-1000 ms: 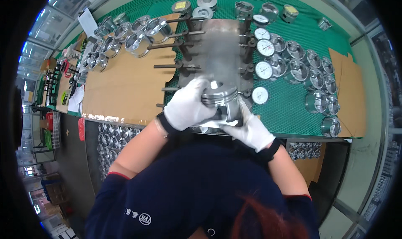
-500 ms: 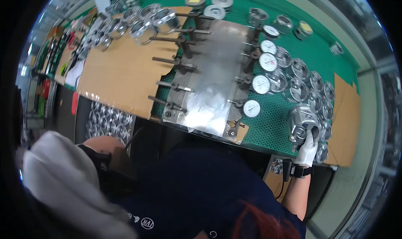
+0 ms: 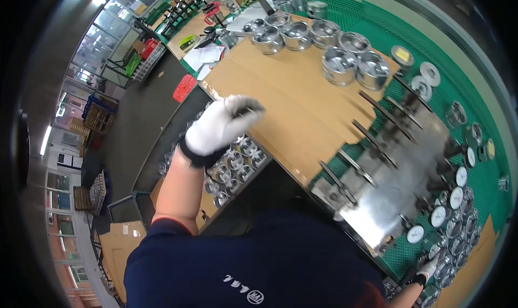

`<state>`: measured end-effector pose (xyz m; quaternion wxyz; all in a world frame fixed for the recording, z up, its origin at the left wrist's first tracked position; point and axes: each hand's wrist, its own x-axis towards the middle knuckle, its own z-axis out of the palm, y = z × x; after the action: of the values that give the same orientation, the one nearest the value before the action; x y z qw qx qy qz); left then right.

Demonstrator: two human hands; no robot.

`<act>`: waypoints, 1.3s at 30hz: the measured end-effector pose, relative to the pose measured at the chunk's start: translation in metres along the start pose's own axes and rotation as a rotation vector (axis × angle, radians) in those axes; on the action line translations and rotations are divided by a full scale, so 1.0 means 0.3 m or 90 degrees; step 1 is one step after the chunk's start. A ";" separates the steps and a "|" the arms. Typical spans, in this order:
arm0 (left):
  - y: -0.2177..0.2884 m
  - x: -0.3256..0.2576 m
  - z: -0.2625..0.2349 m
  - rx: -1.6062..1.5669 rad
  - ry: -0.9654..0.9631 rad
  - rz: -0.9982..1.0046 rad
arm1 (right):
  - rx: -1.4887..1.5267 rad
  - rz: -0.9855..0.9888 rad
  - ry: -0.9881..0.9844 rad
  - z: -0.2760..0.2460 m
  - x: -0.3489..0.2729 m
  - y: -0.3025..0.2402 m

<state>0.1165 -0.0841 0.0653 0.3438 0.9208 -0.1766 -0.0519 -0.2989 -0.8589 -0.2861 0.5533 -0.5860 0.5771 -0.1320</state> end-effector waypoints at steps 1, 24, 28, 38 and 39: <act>-0.182 0.027 -0.031 0.054 0.043 -0.072 | 0.086 0.067 0.009 0.100 -0.019 -0.012; -1.828 0.788 -0.510 0.409 -0.223 -0.306 | -0.165 0.285 0.245 0.280 -1.087 -0.397; -2.125 0.812 -0.589 0.337 -0.042 -0.359 | -0.192 0.295 0.242 0.286 -1.158 -0.456; -1.846 0.919 -0.479 0.352 0.062 -0.477 | -0.219 0.317 0.242 0.267 -1.278 -0.494; -1.865 0.908 -0.484 0.322 0.044 -0.485 | -0.220 0.317 0.240 0.262 -1.282 -0.500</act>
<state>0.5640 0.2992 -0.1820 0.0704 0.9763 0.1791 -0.0995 -0.2719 -0.5454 -0.0076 0.3447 -0.4778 0.8080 0.0004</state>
